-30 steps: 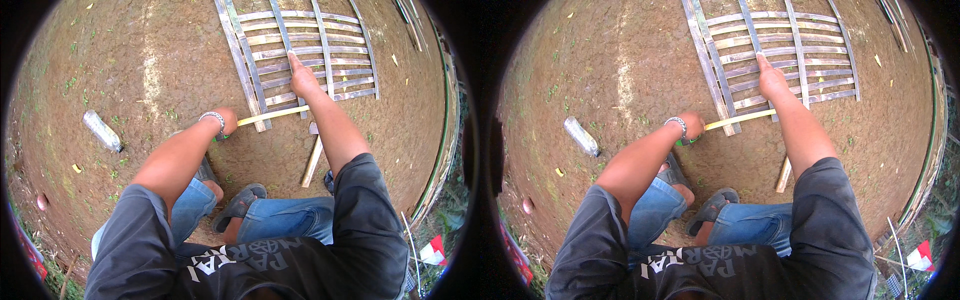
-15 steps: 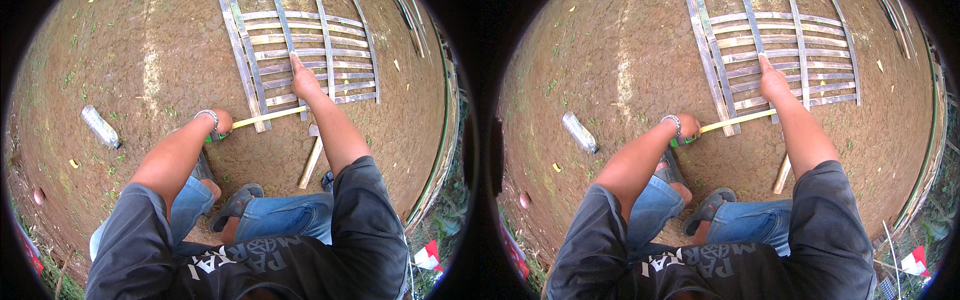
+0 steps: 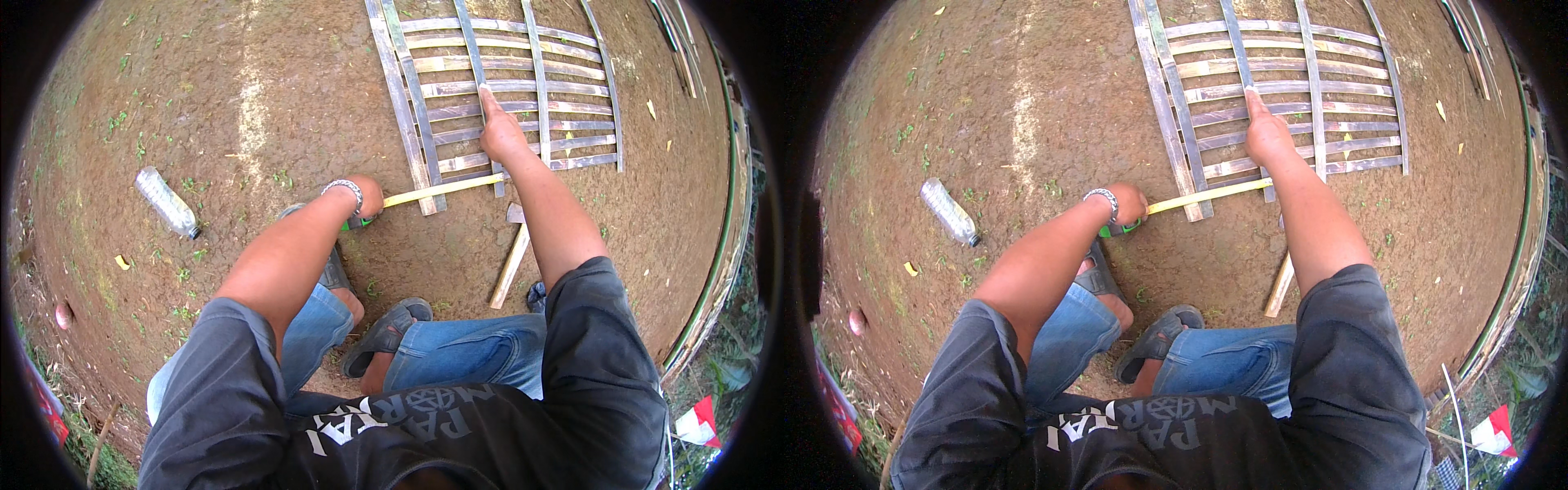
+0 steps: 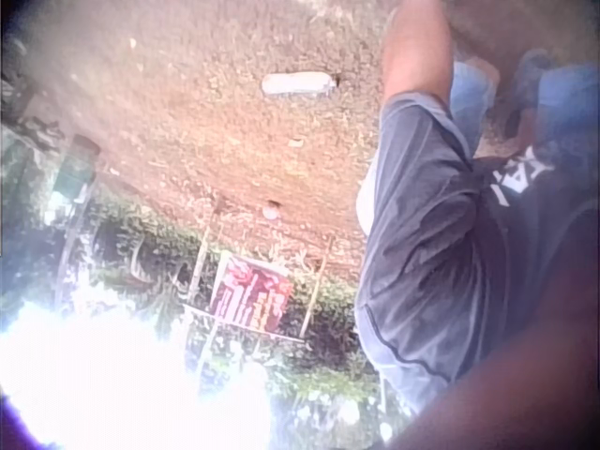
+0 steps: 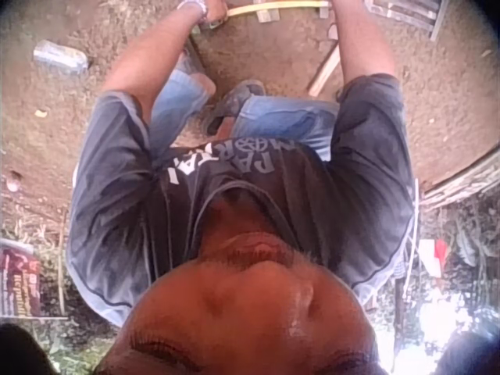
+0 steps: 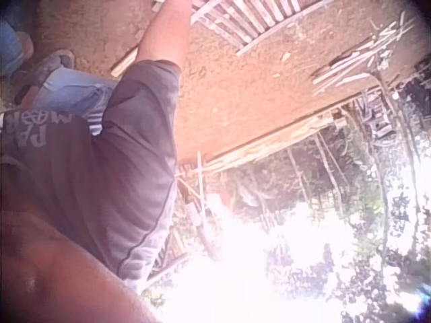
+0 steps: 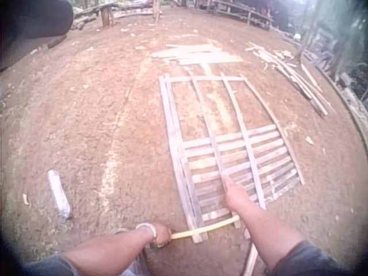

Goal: The person assembles a rectangular wooden frame on the ground using thin wooden slats. They use a hammer to drive nails into the joints to secure the pieces together and a tape measure to check dimensions. The person handles the frame, adjusts the slats, and repeatedly measures the structure during the process.

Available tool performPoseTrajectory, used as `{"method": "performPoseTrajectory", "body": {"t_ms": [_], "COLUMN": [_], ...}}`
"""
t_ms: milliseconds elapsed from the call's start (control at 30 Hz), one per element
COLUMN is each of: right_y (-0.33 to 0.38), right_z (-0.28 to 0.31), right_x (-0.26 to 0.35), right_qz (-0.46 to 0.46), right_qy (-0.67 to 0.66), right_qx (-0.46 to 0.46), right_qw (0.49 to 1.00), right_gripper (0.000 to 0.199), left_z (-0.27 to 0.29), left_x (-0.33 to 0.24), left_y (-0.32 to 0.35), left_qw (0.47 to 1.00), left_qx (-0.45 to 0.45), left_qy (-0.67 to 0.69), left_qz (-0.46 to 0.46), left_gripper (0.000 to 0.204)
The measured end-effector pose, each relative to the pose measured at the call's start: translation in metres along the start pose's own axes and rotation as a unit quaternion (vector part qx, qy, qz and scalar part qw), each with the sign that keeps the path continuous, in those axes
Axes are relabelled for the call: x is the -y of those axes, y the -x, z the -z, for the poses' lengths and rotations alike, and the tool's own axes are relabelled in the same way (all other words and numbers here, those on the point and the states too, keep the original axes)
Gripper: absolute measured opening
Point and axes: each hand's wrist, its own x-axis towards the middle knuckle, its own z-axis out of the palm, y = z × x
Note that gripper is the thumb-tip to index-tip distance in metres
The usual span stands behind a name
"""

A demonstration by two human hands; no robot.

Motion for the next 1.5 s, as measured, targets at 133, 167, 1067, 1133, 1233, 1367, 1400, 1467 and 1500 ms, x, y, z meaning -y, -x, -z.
{"method": "performPoseTrajectory", "body": {"t_ms": [133,167,1067,1133,1233,1367,1400,1467,1500], "right_y": [0.001,0.001,-0.009,-0.011,-0.01,-0.008,-0.007,-0.007,-0.007], "right_z": [0.002,0.002,-0.001,-0.002,0.001,0.004,0.005,0.008,0.007], "right_x": [0.002,0.001,-0.017,-0.016,-0.014,-0.011,-0.011,-0.008,-0.009], "right_qz": [-0.011,-0.013,-0.006,-0.003,-0.012,-0.032,-0.034,-0.038,-0.031], "right_qy": [-0.014,-0.019,-0.018,-0.019,-0.016,-0.015,-0.015,-0.015,-0.02], "right_qx": [-0.002,-0.003,-0.019,-0.021,-0.013,0.001,0.005,0.01,0.002], "right_qw": [1.0,1.0,1.0,1.0,1.0,0.999,0.999,0.999,0.999], "right_gripper": [0.081,0.081,0.085,0.086,0.086,0.086,0.086,0.086,0.085], "left_z": [0.009,0.01,0.008,0.003,0.002,0.009,0.009,0.011,0.013], "left_x": [-0.007,-0.008,-0.016,-0.011,-0.011,-0.017,-0.018,-0.02,-0.021], "left_y": [0.009,0.011,-0.005,-0.01,-0.013,-0.005,-0.003,0.001,0.001], "left_qw": [1.0,1.0,0.999,0.999,0.999,0.999,0.999,0.999,0.999], "left_qx": [0.008,-0.004,-0.027,-0.043,-0.041,-0.035,-0.032,-0.028,-0.026], "left_qy": [-0.007,0.014,-0.021,0.002,-0.013,-0.007,-0.012,-0.011,-0.005], "left_qz": [0.015,0.021,-0.003,0.002,0.002,0.015,0.017,0.025,0.03], "left_gripper": [0.034,0.031,0.029,0.028,0.028,0.028,0.028,0.028,0.028]}}
